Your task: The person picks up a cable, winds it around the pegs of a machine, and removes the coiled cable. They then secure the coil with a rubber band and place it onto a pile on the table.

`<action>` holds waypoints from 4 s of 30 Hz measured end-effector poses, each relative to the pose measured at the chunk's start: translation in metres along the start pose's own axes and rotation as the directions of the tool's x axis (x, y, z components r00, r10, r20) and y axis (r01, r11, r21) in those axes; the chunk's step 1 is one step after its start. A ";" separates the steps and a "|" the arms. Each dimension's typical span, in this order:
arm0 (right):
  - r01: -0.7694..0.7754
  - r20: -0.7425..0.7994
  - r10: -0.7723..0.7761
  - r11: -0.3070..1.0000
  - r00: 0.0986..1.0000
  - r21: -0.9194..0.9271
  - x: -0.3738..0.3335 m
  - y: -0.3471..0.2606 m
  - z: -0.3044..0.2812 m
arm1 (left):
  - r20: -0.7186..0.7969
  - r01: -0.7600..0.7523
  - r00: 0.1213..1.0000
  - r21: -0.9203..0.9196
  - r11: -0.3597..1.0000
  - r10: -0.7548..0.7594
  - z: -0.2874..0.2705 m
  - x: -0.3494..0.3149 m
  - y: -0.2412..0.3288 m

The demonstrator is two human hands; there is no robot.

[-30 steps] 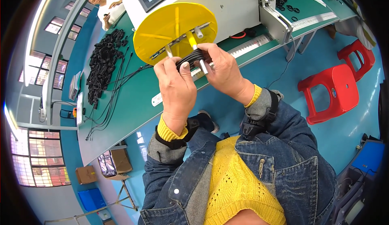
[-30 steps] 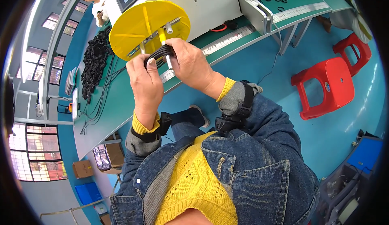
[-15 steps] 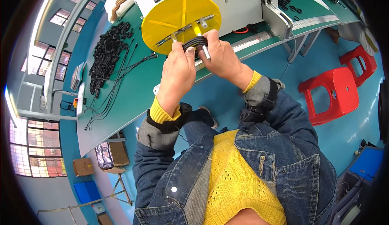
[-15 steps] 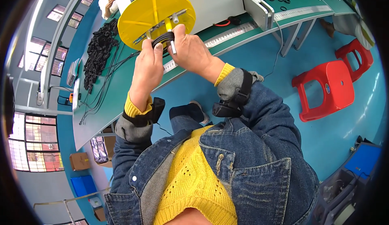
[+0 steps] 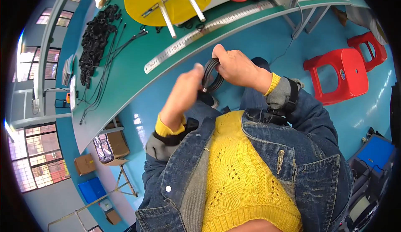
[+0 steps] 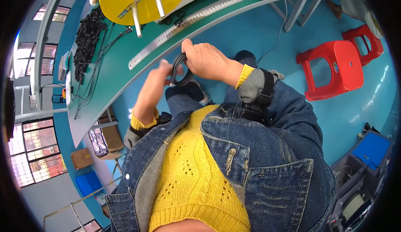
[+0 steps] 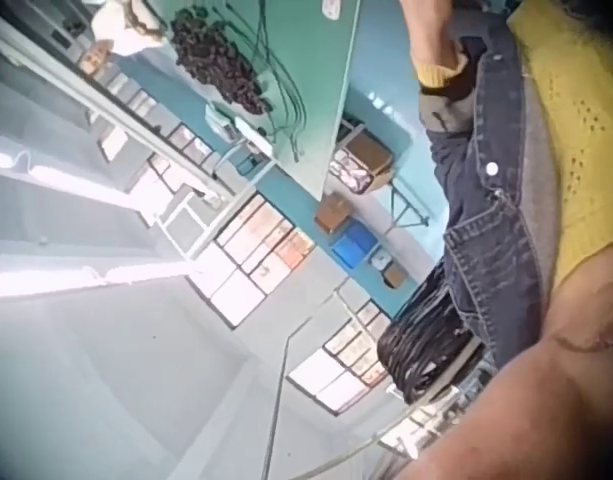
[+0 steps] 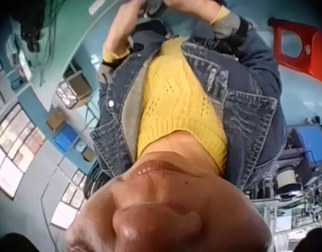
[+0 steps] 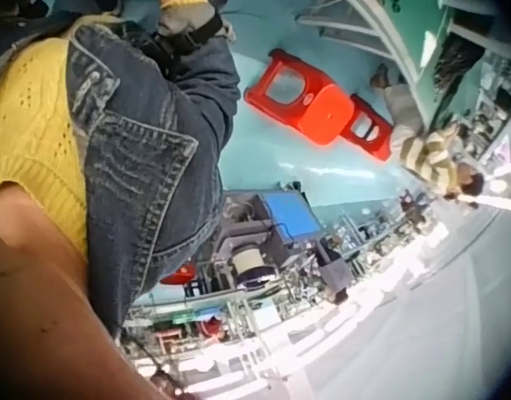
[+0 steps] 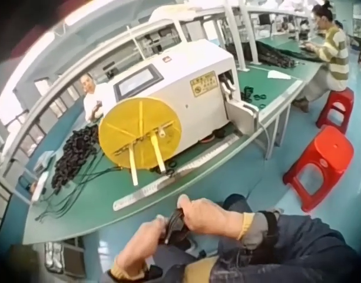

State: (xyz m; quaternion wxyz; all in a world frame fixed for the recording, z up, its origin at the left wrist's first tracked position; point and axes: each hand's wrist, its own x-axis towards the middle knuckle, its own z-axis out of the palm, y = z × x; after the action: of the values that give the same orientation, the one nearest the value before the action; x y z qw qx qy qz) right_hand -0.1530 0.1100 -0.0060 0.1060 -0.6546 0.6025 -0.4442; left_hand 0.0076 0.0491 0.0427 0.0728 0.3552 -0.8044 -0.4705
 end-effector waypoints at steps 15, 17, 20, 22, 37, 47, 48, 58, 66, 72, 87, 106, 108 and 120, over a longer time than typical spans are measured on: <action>0.289 0.524 -0.149 0.937 0.839 -0.197 -0.012 -0.007 -0.001 | 0.814 0.657 0.510 -0.159 0.737 -0.279 0.018 0.027 -0.033; 0.257 0.536 -0.151 0.958 0.830 -0.129 -0.010 -0.005 -0.001 | 0.775 0.558 0.611 -0.280 0.781 -0.159 0.023 0.022 -0.042; 0.064 0.237 -0.086 0.993 0.968 0.099 -0.021 0.013 0.022 | 0.639 0.292 0.761 -0.492 0.820 0.112 0.032 0.023 -0.051; 0.000 0.077 -0.018 0.974 0.997 0.227 -0.023 0.022 0.032 | 0.633 0.379 0.774 -0.507 0.774 0.036 0.034 0.028 -0.056; -0.071 0.250 0.054 0.996 0.967 0.058 -0.034 0.025 0.043 | 0.801 0.683 0.590 -0.430 0.591 -0.099 0.026 0.025 -0.060; -0.045 0.405 -0.032 0.983 0.914 0.179 -0.010 0.015 0.020 | 0.569 0.509 0.806 -0.520 0.686 -0.166 0.034 0.011 -0.088; -0.073 0.465 -0.059 0.962 0.883 0.262 0.001 0.012 0.007 | 0.560 0.500 0.812 -0.524 0.689 -0.164 0.031 0.011 -0.090; 0.025 0.017 -0.019 0.906 1.000 -0.422 0.099 0.072 0.021 | 0.226 0.236 0.970 -0.793 0.561 -0.089 0.019 0.028 -0.053; -0.316 -0.028 0.389 0.786 0.921 0.532 0.086 0.058 0.025 | -0.243 -0.067 0.947 -0.791 0.609 -0.211 -0.009 0.100 -0.026; -0.350 -0.082 0.420 0.837 0.904 0.422 0.081 0.057 0.016 | -0.293 -0.084 0.929 -0.764 0.640 -0.227 -0.007 0.123 -0.032; -0.408 0.117 0.578 0.404 0.807 0.819 0.044 0.038 -0.006 | -0.449 -0.184 0.893 -0.411 0.893 -0.023 -0.031 0.089 -0.039; -0.720 0.693 0.216 0.326 0.688 0.613 -0.013 -0.011 0.008 | 0.126 0.044 0.986 -0.819 0.571 0.105 0.001 0.010 -0.072; -0.645 0.576 0.292 0.381 0.764 0.663 0.004 -0.007 -0.006 | 0.134 0.078 0.990 -0.753 0.653 0.037 0.002 0.008 -0.069; 0.070 0.456 -0.068 0.997 0.888 0.012 0.017 -0.023 0.009 | -0.158 -0.129 0.977 0.106 0.986 0.144 0.019 0.003 -0.054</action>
State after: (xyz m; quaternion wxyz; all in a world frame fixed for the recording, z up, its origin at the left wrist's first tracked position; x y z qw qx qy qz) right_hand -0.1324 0.0969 0.0118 0.2269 -0.7617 0.5384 -0.2803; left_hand 0.0238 0.0445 -0.0118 0.1546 0.3399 -0.8396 -0.3946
